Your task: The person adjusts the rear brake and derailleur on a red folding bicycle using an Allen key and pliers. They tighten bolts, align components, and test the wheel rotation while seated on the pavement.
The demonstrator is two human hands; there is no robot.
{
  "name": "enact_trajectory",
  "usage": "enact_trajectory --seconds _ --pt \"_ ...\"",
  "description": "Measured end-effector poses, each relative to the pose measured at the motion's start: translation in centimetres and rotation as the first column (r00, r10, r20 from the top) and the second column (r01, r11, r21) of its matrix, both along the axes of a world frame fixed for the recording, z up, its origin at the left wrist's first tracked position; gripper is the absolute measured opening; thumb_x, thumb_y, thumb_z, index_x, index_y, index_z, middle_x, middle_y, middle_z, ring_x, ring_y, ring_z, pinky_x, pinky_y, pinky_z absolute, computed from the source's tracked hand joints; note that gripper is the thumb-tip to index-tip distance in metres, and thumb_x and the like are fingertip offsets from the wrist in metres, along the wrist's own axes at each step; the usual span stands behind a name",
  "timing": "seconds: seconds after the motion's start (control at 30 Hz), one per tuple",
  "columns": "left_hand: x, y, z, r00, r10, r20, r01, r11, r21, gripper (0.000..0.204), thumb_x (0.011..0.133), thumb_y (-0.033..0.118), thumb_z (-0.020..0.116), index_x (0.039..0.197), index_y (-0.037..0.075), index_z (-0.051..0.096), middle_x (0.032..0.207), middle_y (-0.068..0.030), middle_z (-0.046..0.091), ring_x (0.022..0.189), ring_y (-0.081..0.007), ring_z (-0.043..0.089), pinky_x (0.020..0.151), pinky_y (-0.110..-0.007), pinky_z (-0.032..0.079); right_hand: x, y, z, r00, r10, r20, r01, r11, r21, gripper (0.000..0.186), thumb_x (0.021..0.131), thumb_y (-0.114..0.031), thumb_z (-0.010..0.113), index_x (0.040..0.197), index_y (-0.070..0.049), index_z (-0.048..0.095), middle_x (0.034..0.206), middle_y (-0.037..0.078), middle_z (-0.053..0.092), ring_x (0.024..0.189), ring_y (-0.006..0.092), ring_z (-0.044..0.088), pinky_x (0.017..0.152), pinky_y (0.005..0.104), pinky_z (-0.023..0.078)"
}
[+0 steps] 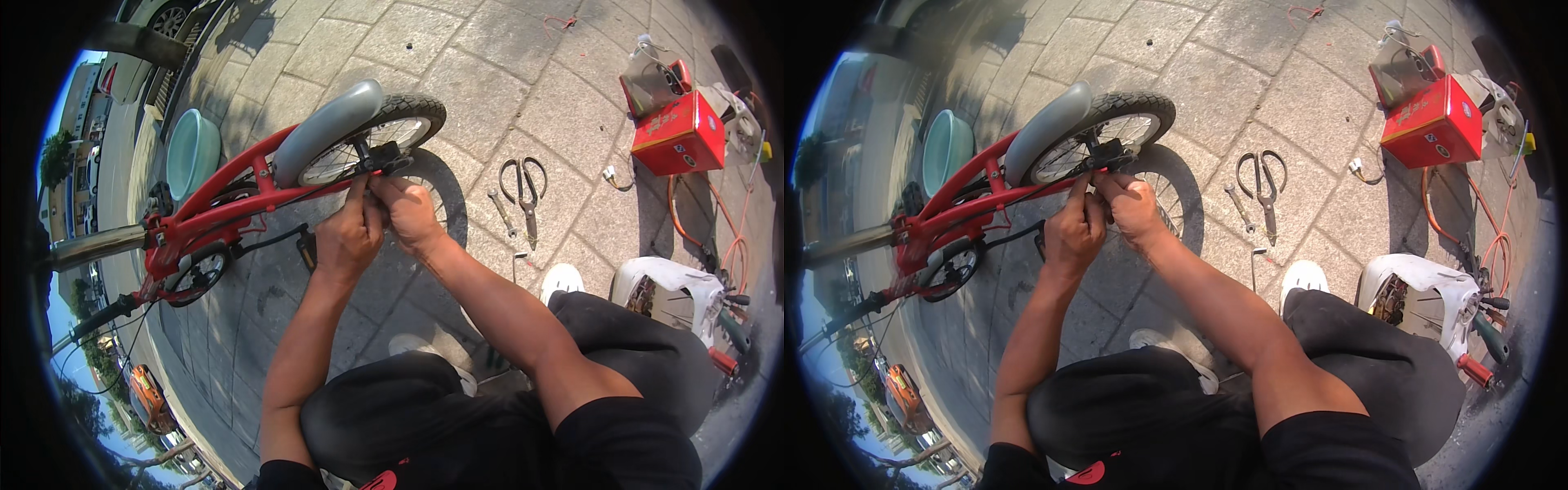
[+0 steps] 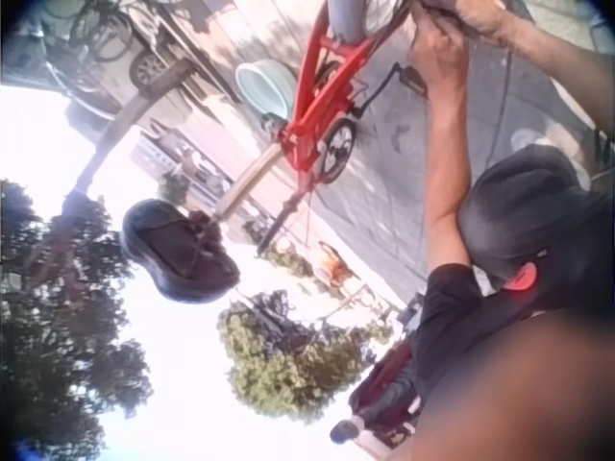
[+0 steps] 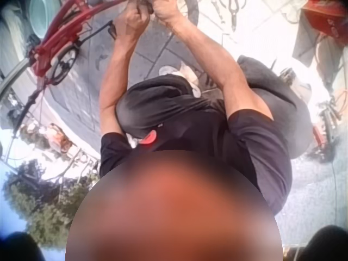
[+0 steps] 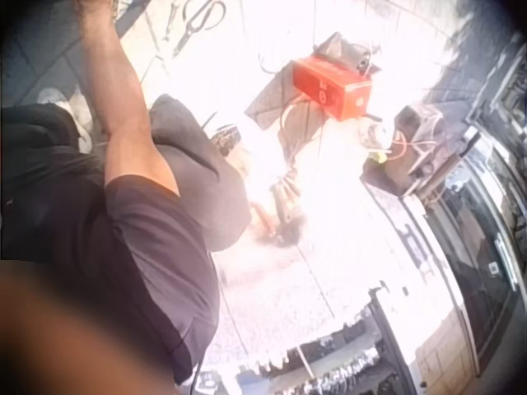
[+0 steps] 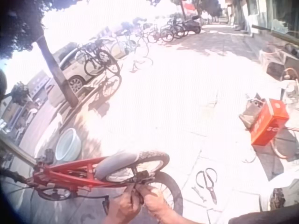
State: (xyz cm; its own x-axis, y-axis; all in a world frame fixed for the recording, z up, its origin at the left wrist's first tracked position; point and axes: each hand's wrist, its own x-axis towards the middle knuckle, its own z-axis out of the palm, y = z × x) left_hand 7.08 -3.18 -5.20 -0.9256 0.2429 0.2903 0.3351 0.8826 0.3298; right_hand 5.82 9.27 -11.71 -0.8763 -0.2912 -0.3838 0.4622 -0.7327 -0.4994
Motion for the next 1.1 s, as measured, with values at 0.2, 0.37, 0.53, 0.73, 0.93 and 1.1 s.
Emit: enact_trajectory --seconds 0.2,0.37,0.53,0.73,0.93,1.1 --pt "0.1 0.4 -0.2 1.0 -0.009 -0.015 0.009 0.998 -0.056 0.047 0.1 0.017 0.064 0.145 0.003 0.063 0.068 -0.0178 0.07 0.059 -0.0351 0.073 0.055 -0.046 0.058 -0.1 0.0 -0.3 0.999 -0.024 0.049 0.031 0.989 -0.147 0.019 0.108 -0.019 0.064 0.111 -0.001 0.072 0.097 0.004 0.071 0.084 0.0127 0.067 0.073 0.0295 0.054" --pt "0.3 0.5 -0.3 1.0 0.013 0.01 -0.012 0.999 -0.031 0.047 0.101 0.018 0.064 0.145 0.003 0.063 0.069 -0.0186 0.071 0.061 -0.0364 0.074 0.056 -0.046 0.059 0.0 -0.2 -0.8 0.999 -0.023 0.032 0.024 0.999 -0.045 0.023 0.106 -0.022 0.068 0.111 -0.001 0.074 0.092 0.003 0.071 0.078 0.0117 0.065 0.069 0.0284 0.053" --pt "0.3 0.6 -0.2 1.0 0.027 0.012 -0.027 0.999 -0.028 0.045 0.101 0.018 0.063 0.143 0.003 0.064 0.07 -0.019 0.072 0.062 -0.0377 0.074 0.056 -0.047 0.059 0.2 -0.7 -0.6 0.997 -0.066 0.029 0.068 0.996 -0.063 0.022 0.105 -0.023 0.07 0.112 -0.002 0.075 0.092 0.003 0.071 0.078 0.0115 0.065 0.069 0.0274 0.052" --pt "0.1 0.5 -0.3 1.0 0.029 0.008 -0.029 0.999 -0.024 0.042 0.1 0.017 0.063 0.14 0.004 0.066 0.07 -0.0196 0.072 0.062 -0.0381 0.074 0.056 -0.048 0.059 0.2 -1.0 -0.8 0.993 -0.077 0.085 0.093 0.976 -0.199 0.02 0.106 -0.022 0.069 0.114 -0.003 0.072 0.096 0.003 0.07 0.084 0.0118 0.066 0.072 0.0273 0.053" --pt "0.3 0.6 -0.3 0.996 0.082 0.035 -0.085 0.992 0.094 0.035 0.101 0.017 0.064 0.133 0.003 0.071 0.07 -0.0178 0.072 0.06 -0.0366 0.073 0.057 -0.046 0.057 0.2 -1.3 -0.3 0.986 -0.09 0.138 0.127 0.949 -0.29 0.018 0.108 -0.018 0.066 0.114 -0.002 0.072 0.097 0.004 0.071 0.085 0.0136 0.068 0.077 0.0297 0.056" --pt "0.3 1.5 0.9 0.955 0.179 0.238 -0.24 0.935 0.261 0.03 0.103 0.018 0.067 0.127 0.002 0.072 0.068 -0.0155 0.07 0.058 -0.0328 0.071 0.059 -0.042 0.055 0.2 -1.1 -0.2 0.984 -0.106 0.14 0.137 0.964 -0.23 0.02 0.108 -0.018 0.066 0.114 -0.001 0.071 0.094 0.005 0.071 0.084 0.0149 0.069 0.076 0.0303 0.056"
